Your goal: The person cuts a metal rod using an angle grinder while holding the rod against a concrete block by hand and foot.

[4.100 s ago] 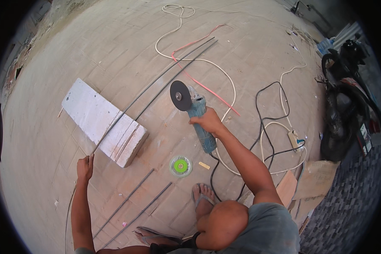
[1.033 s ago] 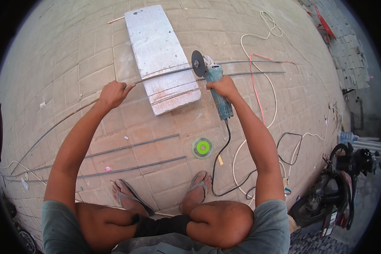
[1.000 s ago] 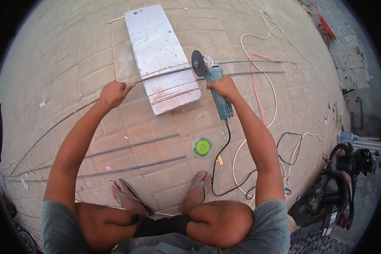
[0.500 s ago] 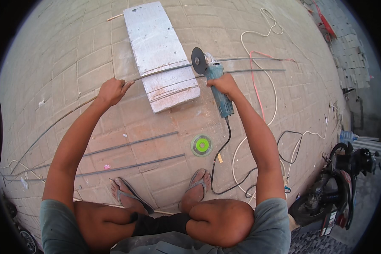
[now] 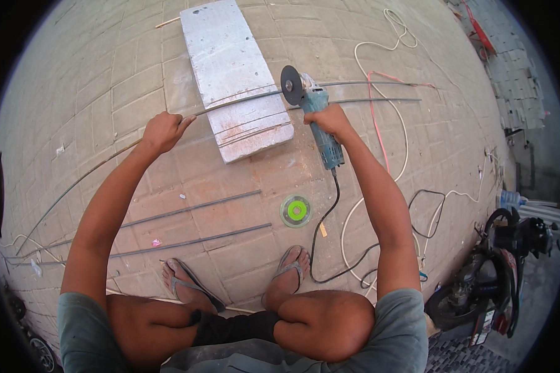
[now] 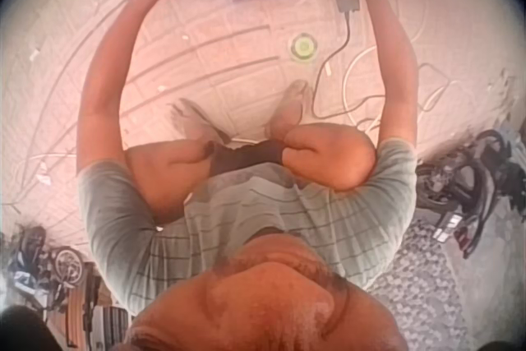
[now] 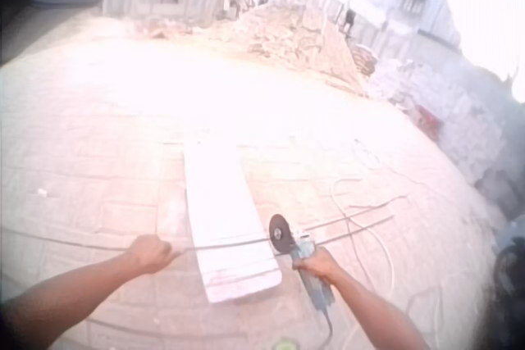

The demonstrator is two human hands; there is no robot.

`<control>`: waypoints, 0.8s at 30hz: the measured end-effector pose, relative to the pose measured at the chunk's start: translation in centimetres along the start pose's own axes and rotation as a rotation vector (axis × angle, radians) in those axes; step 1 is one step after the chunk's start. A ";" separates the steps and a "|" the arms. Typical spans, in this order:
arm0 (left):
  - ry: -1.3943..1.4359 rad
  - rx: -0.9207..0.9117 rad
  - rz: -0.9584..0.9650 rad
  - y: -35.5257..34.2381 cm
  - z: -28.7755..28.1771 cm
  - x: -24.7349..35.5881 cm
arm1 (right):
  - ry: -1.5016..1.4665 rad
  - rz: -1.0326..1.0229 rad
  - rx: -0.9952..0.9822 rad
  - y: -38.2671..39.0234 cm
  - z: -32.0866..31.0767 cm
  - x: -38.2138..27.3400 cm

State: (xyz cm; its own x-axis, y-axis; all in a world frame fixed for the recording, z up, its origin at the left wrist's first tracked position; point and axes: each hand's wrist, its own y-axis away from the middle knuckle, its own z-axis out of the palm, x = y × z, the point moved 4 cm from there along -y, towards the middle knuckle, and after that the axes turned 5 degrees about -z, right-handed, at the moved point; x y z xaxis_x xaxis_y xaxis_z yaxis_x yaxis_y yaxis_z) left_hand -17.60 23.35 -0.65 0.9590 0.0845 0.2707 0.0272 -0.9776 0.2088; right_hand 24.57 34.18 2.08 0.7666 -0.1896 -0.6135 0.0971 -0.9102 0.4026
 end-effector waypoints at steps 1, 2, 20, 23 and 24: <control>-0.001 -0.001 -0.001 0.0 0.0 0.0 | -0.012 0.001 -0.007 0.1 0.0 0.0; 0.000 -0.001 0.001 0.0 -0.1 0.2 | -0.011 0.002 -0.005 0.0 -0.1 0.2; -0.004 -0.010 -0.003 -0.1 0.1 0.2 | -0.007 0.007 0.008 -0.2 0.1 0.5; 0.002 -0.013 -0.002 -0.1 -0.1 0.2 | -0.015 0.016 0.004 -0.2 0.1 0.5; -0.007 -0.022 -0.002 -0.2 -0.1 0.4 | -0.022 0.013 0.004 -0.3 0.0 0.7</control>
State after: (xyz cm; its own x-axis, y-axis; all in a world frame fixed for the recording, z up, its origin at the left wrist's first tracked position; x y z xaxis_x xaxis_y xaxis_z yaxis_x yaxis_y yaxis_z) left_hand -17.26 23.63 -0.51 0.9609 0.0848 0.2637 0.0229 -0.9730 0.2295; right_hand 25.04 34.31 1.52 0.7538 -0.2098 -0.6227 0.0844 -0.9089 0.4083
